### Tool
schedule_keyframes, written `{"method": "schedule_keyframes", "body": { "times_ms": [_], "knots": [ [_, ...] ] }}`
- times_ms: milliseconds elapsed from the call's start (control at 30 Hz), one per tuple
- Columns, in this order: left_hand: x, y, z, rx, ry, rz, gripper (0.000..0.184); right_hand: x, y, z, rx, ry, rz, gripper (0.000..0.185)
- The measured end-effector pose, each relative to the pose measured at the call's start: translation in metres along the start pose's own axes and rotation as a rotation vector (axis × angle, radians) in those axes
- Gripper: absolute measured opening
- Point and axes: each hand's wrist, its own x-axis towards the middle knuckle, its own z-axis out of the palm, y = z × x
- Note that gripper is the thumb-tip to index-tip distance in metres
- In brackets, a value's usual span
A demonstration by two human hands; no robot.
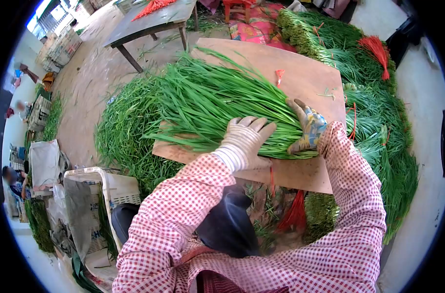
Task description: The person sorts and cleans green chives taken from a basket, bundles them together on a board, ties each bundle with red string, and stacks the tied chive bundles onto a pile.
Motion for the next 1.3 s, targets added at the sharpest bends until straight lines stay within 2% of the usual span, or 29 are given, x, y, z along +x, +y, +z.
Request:
{"method": "schedule_keyframes", "body": {
  "times_ms": [33,100,133,167,233,267,300,367,500,567,600,700,733,767,833,900,967,1000,1033,1100,1167,1300],
  "knots": [
    [0.002,-0.015,0.004,-0.072,0.048,0.049,0.082,0.004,0.006,0.003,-0.006,-0.001,-0.005,0.13],
    [-0.004,-0.033,0.007,-0.175,0.196,-0.144,0.07,0.013,0.021,0.009,0.019,0.101,-0.144,0.129],
    [-0.008,-0.045,0.021,-0.123,0.402,-0.093,0.049,0.013,0.022,0.012,-0.004,0.133,-0.155,0.129],
    [-0.011,-0.053,0.022,-0.124,0.407,-0.101,0.049,0.014,0.025,0.014,-0.009,0.129,-0.163,0.129],
    [-0.013,-0.062,0.022,-0.29,0.377,-0.155,0.032,0.016,0.028,0.016,0.037,0.136,-0.19,0.129],
    [-0.009,-0.062,0.02,-0.323,0.707,-0.108,0.023,0.016,0.028,0.016,0.033,0.125,-0.188,0.13],
    [-0.007,-0.065,0.017,-0.449,0.59,-0.336,0.021,0.015,0.027,0.016,0.037,0.121,-0.186,0.13],
    [0.007,-0.08,0.01,-0.403,0.523,-0.534,0.023,0.014,0.024,0.014,0.041,0.104,-0.127,0.13],
    [0.026,-0.115,0.02,-0.417,0.42,-0.587,0.029,0.014,0.024,0.013,0.069,0.089,-0.114,0.129],
    [0.03,-0.117,0.015,-0.652,0.311,-0.616,0.035,0.013,0.023,0.013,0.066,0.093,-0.112,0.129],
    [0.031,-0.117,0.012,-0.647,0.309,-0.615,0.035,0.013,0.023,0.013,0.059,0.098,-0.108,0.129],
    [0.031,-0.101,-0.021,-1.041,0.156,-0.788,0.038,0.012,0.023,0.012,0.067,0.093,-0.107,0.129],
    [0.033,-0.101,-0.022,-1.05,0.183,-0.826,0.04,0.011,0.022,0.012,0.068,0.093,-0.108,0.129],
    [0.036,-0.105,-0.021,-1.048,0.183,-0.827,0.04,0.011,0.022,0.012,0.068,0.09,-0.102,0.129],
    [0.043,-0.114,-0.015,-0.922,0.048,-0.763,0.043,0.011,0.022,0.011,0.069,0.09,-0.097,0.129],
    [0.047,-0.116,-0.007,-0.922,0.07,-0.763,0.041,0.011,0.022,0.012,0.053,0.092,-0.103,0.128],
    [0.047,-0.112,-0.009,-0.699,0.101,-0.685,0.04,0.01,0.02,0.011,0.044,0.091,-0.1,0.127],
    [0.04,-0.107,-0.005,-0.51,0.228,-0.551,0.031,0.009,0.019,0.011,0.033,0.088,-0.096,0.127],
    [0.034,-0.103,-0.007,-0.509,0.229,-0.552,0.031,0.009,0.019,0.011,0.033,0.09,-0.098,0.127],
    [0.022,-0.099,-0.011,-0.031,0.293,-0.224,0.025,0.008,0.022,0.013,0.009,0.118,-0.134,0.125],
    [0.009,-0.101,-0.015,-0.013,0.303,-0.212,0.021,0.008,0.024,0.015,0.006,0.132,-0.153,0.125],
    [-0.033,-0.152,-0.024,-0.072,0.546,-0.34,0.017,0.008,0.022,0.013,-0.002,0.146,-0.182,0.125]
  ]
}}
